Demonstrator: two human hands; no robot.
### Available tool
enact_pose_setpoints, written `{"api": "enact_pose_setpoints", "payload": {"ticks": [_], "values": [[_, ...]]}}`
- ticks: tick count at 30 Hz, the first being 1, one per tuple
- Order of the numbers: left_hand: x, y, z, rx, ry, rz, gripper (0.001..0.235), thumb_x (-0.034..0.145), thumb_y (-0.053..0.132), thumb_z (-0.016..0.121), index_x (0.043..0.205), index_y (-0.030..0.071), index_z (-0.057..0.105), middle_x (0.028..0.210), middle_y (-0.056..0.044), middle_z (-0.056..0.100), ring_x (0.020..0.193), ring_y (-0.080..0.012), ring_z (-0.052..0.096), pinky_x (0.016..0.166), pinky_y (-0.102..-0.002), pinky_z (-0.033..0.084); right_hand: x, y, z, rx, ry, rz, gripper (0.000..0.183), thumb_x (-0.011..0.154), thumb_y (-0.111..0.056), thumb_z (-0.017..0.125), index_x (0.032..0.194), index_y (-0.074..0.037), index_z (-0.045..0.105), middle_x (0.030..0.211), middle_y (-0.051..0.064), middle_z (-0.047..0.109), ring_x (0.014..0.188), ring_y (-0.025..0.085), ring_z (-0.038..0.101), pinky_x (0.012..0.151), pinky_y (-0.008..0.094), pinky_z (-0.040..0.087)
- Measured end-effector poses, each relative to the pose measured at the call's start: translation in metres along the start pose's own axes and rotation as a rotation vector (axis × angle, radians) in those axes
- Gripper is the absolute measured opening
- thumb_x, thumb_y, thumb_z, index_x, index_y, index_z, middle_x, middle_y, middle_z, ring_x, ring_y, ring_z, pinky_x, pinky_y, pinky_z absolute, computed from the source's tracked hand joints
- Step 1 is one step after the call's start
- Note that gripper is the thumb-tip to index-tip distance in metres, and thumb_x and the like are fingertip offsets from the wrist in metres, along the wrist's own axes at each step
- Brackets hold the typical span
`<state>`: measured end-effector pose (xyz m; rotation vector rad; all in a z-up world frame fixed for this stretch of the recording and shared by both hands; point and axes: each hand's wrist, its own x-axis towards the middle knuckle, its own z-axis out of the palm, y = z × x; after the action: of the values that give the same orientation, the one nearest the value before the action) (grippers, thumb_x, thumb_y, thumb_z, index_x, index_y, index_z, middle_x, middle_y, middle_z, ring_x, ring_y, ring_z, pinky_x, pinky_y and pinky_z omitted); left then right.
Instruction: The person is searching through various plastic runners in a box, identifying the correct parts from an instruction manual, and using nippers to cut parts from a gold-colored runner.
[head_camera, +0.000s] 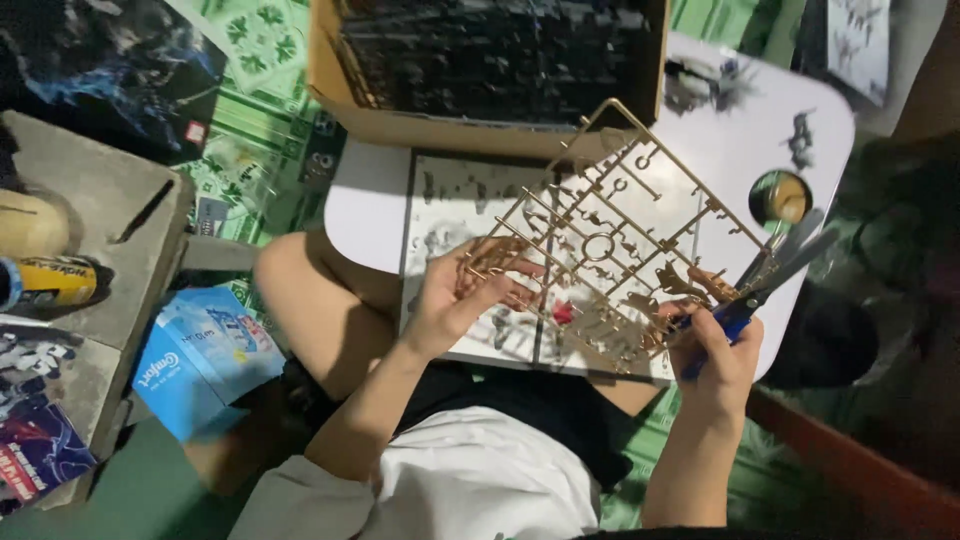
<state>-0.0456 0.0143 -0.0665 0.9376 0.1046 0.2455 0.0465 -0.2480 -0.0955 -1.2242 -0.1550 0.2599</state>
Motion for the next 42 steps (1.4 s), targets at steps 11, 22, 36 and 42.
{"api": "enact_pose_setpoints", "payload": {"ticks": [11, 22, 36, 42], "values": [[-0.012, 0.018, -0.003, 0.179, -0.175, 0.130, 0.036, 0.084, 0.003, 0.068, 0.117, -0.007, 0.059, 0.119, -0.031, 0.060, 0.103, -0.0423, 0.062, 0.086, -0.046, 0.056, -0.009, 0.016, 0.078, 0.163, 0.161, 0.050, 0.037, 0.084, -0.017, 0.071, 0.114, -0.010, 0.051, 0.087, 0.017, 0.068, 0.048, 0.015, 0.066, 0.042, 0.023, 0.052], [-0.005, 0.016, 0.000, 0.224, -0.269, 0.201, 0.036, 0.094, 0.016, 0.056, 0.122, -0.006, 0.057, 0.112, -0.028, 0.062, 0.101, -0.0405, 0.063, 0.088, -0.050, 0.053, -0.003, 0.083, 0.053, 0.394, 0.222, -0.044, 0.034, 0.092, -0.014, 0.061, 0.125, -0.017, 0.052, 0.099, 0.009, 0.068, 0.077, 0.025, 0.071, 0.082, 0.045, 0.059], [0.018, 0.064, -0.056, 0.796, -0.111, 0.464, 0.037, 0.099, 0.021, 0.044, 0.125, -0.003, 0.053, 0.073, -0.006, 0.062, 0.042, -0.0058, 0.036, 0.034, -0.020, 0.027, -0.005, 0.010, 0.048, 0.101, 0.177, -0.175, 0.053, 0.091, -0.028, 0.066, 0.134, -0.002, 0.049, 0.115, 0.016, 0.062, 0.069, 0.023, 0.065, 0.077, 0.038, 0.057], [0.023, 0.107, -0.086, 0.933, -0.185, 0.626, 0.030, 0.102, 0.012, 0.041, 0.128, 0.003, 0.055, 0.081, -0.004, 0.064, 0.042, -0.0054, 0.032, 0.032, -0.023, 0.025, -0.009, -0.003, 0.048, -0.012, 0.068, -0.167, 0.041, 0.097, -0.015, 0.057, 0.132, 0.004, 0.047, 0.098, 0.020, 0.063, 0.070, 0.024, 0.066, 0.070, 0.035, 0.060]]}}
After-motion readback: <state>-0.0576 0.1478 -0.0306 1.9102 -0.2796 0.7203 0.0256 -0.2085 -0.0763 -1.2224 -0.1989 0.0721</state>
